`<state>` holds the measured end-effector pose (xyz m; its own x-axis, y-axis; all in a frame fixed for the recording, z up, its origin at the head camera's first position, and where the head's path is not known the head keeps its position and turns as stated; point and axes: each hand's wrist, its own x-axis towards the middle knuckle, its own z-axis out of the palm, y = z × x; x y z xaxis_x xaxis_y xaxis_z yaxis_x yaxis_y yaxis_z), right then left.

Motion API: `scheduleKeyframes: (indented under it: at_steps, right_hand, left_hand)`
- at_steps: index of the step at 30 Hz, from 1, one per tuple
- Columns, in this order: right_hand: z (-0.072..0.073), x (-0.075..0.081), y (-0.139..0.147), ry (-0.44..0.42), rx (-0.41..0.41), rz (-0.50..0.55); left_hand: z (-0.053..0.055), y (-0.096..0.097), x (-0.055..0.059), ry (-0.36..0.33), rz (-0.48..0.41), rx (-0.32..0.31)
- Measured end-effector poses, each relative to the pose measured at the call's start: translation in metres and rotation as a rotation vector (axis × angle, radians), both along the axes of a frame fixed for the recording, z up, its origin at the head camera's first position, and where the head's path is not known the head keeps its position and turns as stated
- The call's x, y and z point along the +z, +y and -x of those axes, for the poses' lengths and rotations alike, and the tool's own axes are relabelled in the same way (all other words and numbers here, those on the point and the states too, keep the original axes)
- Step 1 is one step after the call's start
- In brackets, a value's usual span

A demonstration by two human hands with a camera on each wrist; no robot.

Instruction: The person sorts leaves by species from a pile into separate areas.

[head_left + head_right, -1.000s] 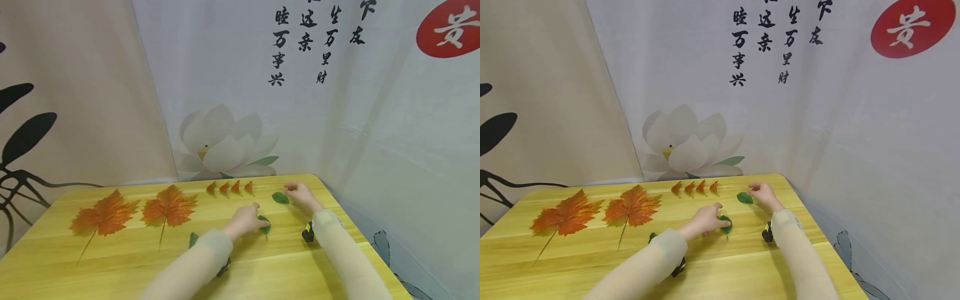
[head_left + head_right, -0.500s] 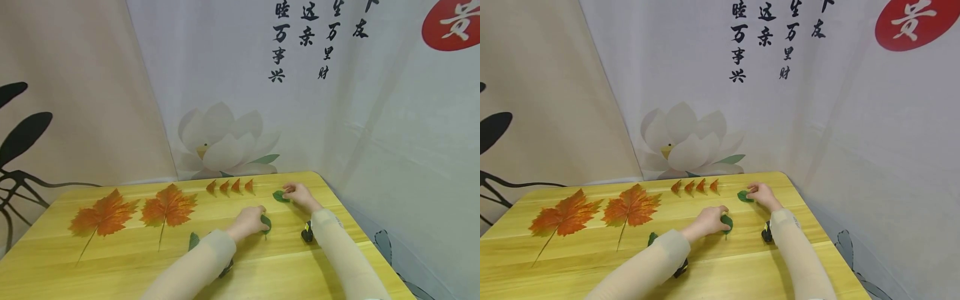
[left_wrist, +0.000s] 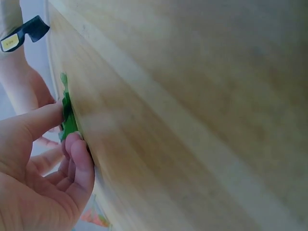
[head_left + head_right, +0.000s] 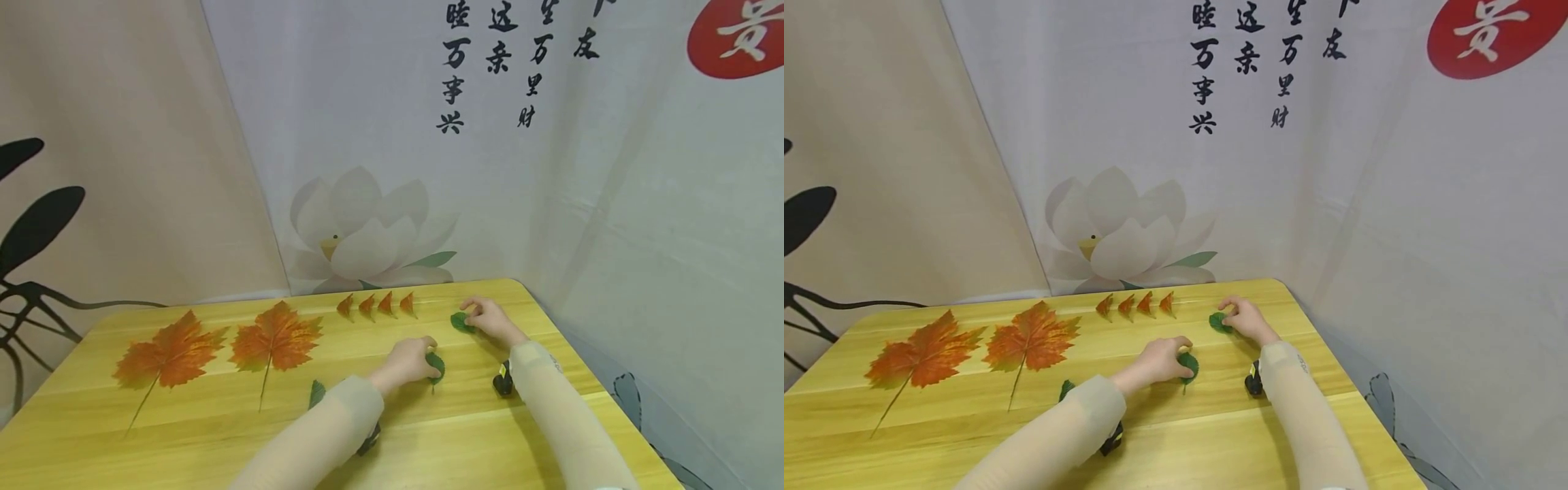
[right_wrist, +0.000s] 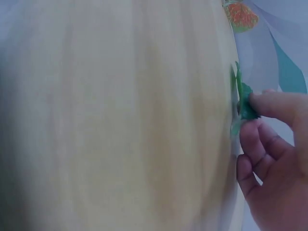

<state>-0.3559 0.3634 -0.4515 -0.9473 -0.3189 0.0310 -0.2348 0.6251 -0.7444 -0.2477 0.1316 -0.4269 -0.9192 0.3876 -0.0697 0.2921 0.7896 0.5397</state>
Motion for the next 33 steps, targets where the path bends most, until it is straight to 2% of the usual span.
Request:
scheduleKeyframes:
  at_steps: [4,11,14,18,22,33]
  right_hand:
    - [-0.001,0.000,-0.001,-0.014,0.030,-0.008]
    - [-0.001,-0.002,-0.005,-0.042,0.026,-0.003]
    - [-0.001,-0.003,-0.005,-0.062,0.019,0.003]
    - [-0.001,-0.004,-0.003,-0.073,0.016,0.003]
    - [-0.003,-0.001,-0.003,-0.068,0.011,-0.005]
    - [-0.005,0.000,-0.002,-0.068,-0.004,-0.024]
  left_hand:
    - [0.001,-0.001,-0.001,-0.009,-0.015,-0.007]
    - [0.002,-0.002,-0.003,-0.028,-0.055,-0.026]
    - [0.002,-0.004,-0.001,-0.055,-0.114,-0.021]
    - [0.004,-0.007,0.004,-0.056,-0.180,-0.023]
    - [0.007,-0.011,0.011,-0.014,-0.194,-0.028]
    - [0.006,-0.037,0.035,0.048,-0.304,-0.046]
